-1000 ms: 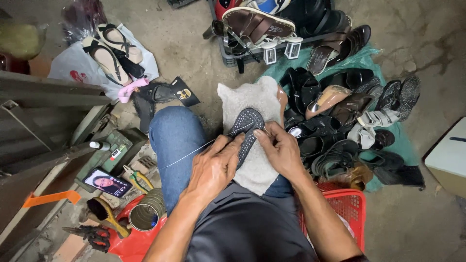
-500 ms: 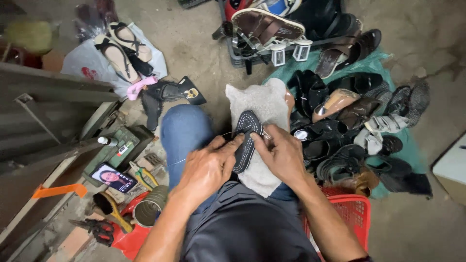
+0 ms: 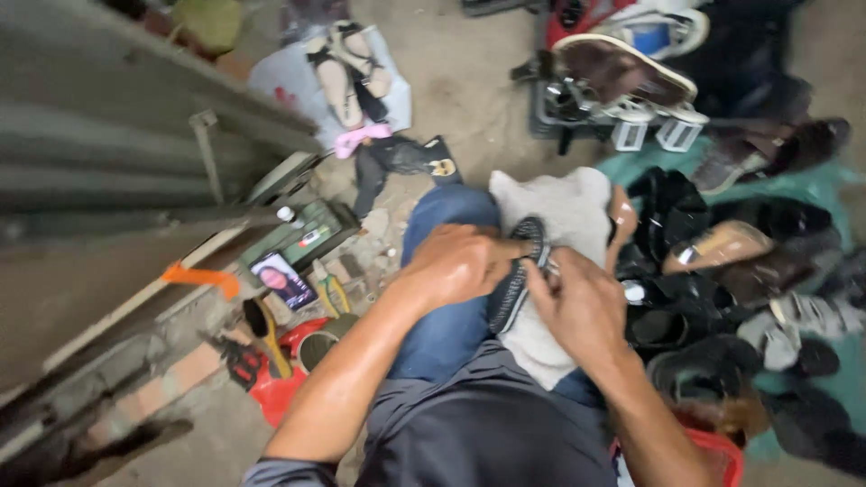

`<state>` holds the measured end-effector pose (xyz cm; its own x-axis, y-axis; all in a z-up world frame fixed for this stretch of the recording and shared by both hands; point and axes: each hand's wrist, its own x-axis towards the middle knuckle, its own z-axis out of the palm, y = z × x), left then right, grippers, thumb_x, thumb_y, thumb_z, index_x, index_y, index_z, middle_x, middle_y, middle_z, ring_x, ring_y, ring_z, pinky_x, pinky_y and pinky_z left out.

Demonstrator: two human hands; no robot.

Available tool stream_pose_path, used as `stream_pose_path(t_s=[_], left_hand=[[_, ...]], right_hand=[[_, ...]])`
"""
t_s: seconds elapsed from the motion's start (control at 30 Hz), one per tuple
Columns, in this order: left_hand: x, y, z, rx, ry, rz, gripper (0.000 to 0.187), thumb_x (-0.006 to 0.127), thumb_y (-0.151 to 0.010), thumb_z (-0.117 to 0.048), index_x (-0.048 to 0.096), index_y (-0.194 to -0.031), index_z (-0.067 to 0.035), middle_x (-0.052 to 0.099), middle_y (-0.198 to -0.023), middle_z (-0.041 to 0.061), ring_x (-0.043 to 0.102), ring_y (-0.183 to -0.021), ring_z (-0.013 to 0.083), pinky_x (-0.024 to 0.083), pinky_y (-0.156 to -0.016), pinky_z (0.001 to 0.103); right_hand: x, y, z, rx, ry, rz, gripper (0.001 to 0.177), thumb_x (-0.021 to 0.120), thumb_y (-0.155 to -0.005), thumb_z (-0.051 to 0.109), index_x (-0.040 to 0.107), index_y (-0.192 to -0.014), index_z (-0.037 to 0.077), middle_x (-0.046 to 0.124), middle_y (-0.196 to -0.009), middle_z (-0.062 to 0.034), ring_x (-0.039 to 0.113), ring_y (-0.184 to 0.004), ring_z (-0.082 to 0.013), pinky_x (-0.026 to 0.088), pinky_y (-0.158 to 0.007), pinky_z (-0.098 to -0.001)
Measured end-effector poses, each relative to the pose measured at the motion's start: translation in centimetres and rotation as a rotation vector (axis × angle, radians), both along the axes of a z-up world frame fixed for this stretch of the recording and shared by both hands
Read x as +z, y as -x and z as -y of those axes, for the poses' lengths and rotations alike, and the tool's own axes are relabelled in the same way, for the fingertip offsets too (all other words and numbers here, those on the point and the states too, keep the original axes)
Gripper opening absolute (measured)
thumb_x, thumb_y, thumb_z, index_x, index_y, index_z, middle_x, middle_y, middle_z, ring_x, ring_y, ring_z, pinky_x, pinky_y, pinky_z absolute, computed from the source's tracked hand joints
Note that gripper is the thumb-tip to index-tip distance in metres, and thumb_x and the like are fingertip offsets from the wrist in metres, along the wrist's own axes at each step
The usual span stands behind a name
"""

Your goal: A person is hand-sewing the sole of a black shoe using a needle and thread in a workshop.

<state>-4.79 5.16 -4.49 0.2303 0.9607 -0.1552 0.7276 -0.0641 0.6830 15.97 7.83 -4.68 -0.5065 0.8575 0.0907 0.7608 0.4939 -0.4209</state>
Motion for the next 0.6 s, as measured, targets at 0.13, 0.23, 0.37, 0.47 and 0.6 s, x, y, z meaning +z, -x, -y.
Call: stream_pose_path(t_s=[0.13,0.23,0.37,0.47,0.6], left_hand=[[-0.3,0.8,1.6,0.078,-0.078,0.146,0.035,0.052,-0.095,-0.024,0.075,-0.121,-0.03,0.076,-0.091,0.012,0.072,-0.082,0.0431,0.059,-0.071,0.056],[1.1,0.5,2.2,0.109,-0.095,0.115,0.039,0.048,-0.099,-0.018,0.071,-0.129,-0.03,0.077,-0.097,0.015,0.073,-0.088,0.0438,0.058,-0.079,0.06],[0.7,-1.4,2.4,0.011,0.062,-0.232,0.057,0.053,-0.086,0.006,0.051,-0.137,-0.02,0.057,-0.126,0.02,0.058,-0.111,0.0373,0.047,-0.091,0.049],[-1.6,-2.9,2.4,0.108,-0.27,-0.267,0.021,0.054,-0.09,-0.008,0.063,-0.108,-0.013,0.069,-0.089,0.01,0.068,-0.085,0.033,0.053,-0.079,0.047],[-3.0,-2.8,2.2,0.158,-0.346,-0.275,0.019,0.045,-0.096,-0.021,0.064,-0.094,-0.021,0.068,-0.077,0.001,0.068,-0.082,0.0241,0.054,-0.073,0.041]], right_hand=[[1.7,-0.7,-0.4,0.0,0.19,-0.114,0.03,0.076,-0.095,0.04,0.067,-0.088,0.012,0.069,-0.072,-0.013,0.07,-0.076,-0.0376,0.055,-0.062,-0.0489],[1.7,-3.2,-1.9,-0.029,0.282,-0.318,0.016,0.069,-0.104,0.023,0.072,-0.097,0.01,0.074,-0.097,-0.0152,0.07,-0.099,-0.0401,0.055,-0.087,-0.0487],[-0.8,-7.1,-3.4,-0.099,-0.013,-0.109,0.023,0.066,-0.111,0.02,0.067,-0.112,-0.003,0.063,-0.125,-0.0233,0.055,-0.108,-0.0328,0.047,-0.085,-0.0478],[0.7,-3.6,-2.4,0.004,-0.119,-0.109,0.022,0.068,-0.105,0.016,0.07,-0.118,-0.001,0.064,-0.128,-0.0237,0.055,-0.124,-0.0416,0.041,-0.108,-0.0565],[0.9,-0.8,-1.8,0.211,-0.028,-0.258,0.005,0.074,-0.094,0.011,0.075,-0.095,0.006,0.071,-0.119,-0.012,0.061,-0.118,-0.0373,0.046,-0.106,-0.0486]])
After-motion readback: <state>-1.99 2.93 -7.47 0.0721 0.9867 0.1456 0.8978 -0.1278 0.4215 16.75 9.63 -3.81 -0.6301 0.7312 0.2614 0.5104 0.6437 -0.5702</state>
